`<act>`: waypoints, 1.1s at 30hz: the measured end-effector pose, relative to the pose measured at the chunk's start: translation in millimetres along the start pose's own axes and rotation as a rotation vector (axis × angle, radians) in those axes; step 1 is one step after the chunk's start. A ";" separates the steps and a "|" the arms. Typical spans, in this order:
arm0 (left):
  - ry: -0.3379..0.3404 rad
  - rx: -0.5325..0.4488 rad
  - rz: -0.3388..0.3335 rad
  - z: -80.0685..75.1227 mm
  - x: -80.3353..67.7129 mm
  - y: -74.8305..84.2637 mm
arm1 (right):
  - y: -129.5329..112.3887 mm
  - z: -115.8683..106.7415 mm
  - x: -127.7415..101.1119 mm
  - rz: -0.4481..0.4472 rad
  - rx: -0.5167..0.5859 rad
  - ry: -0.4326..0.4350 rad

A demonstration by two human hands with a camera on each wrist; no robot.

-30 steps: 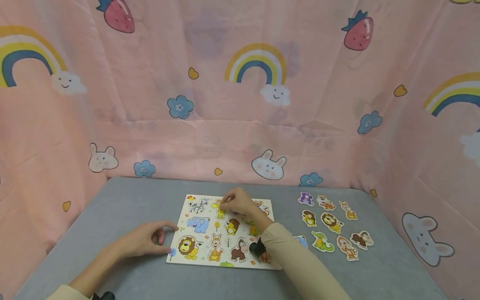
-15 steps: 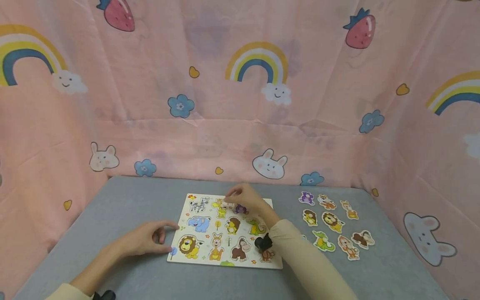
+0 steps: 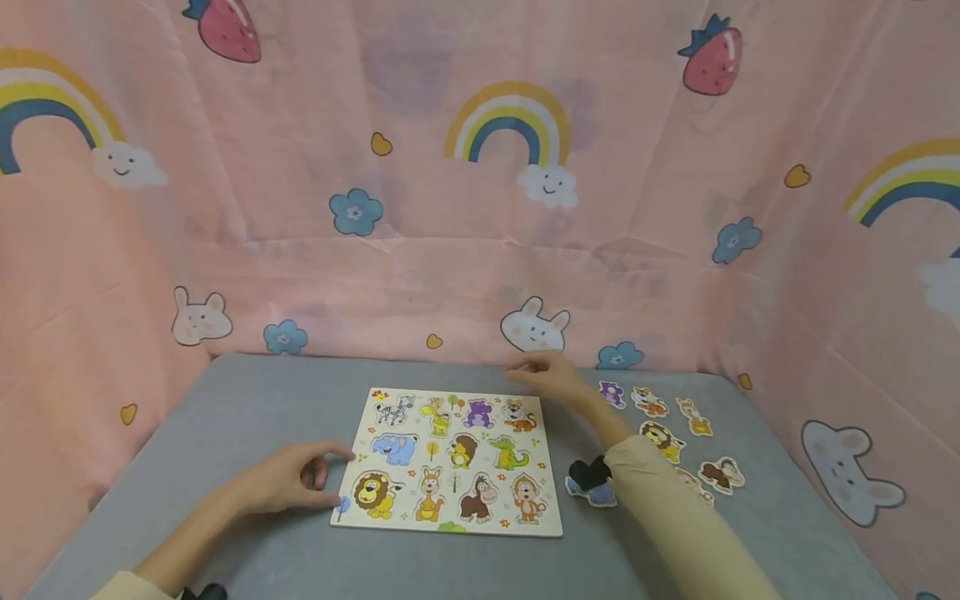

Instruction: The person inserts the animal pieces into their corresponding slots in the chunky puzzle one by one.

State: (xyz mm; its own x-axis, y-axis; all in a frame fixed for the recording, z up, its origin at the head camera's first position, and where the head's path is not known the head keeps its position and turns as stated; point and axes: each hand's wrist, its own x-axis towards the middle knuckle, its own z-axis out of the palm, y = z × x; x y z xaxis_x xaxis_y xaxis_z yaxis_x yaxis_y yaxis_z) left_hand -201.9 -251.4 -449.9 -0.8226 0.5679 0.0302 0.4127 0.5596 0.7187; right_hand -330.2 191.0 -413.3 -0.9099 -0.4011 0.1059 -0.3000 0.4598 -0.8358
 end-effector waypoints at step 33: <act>0.013 0.008 -0.011 2.3 -1.5 2.2 | 80.9 -120.5 -87.5 -0.017 -0.115 0.067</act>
State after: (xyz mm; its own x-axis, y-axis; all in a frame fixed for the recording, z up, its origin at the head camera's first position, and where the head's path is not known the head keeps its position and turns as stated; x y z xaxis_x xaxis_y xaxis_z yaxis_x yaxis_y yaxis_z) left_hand -198.8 -249.6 -449.9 -0.8322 0.5536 0.0310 0.4064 0.5710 0.7133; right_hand -309.4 358.7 -425.3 -0.9202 -0.3580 0.1586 -0.3433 0.5429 -0.7664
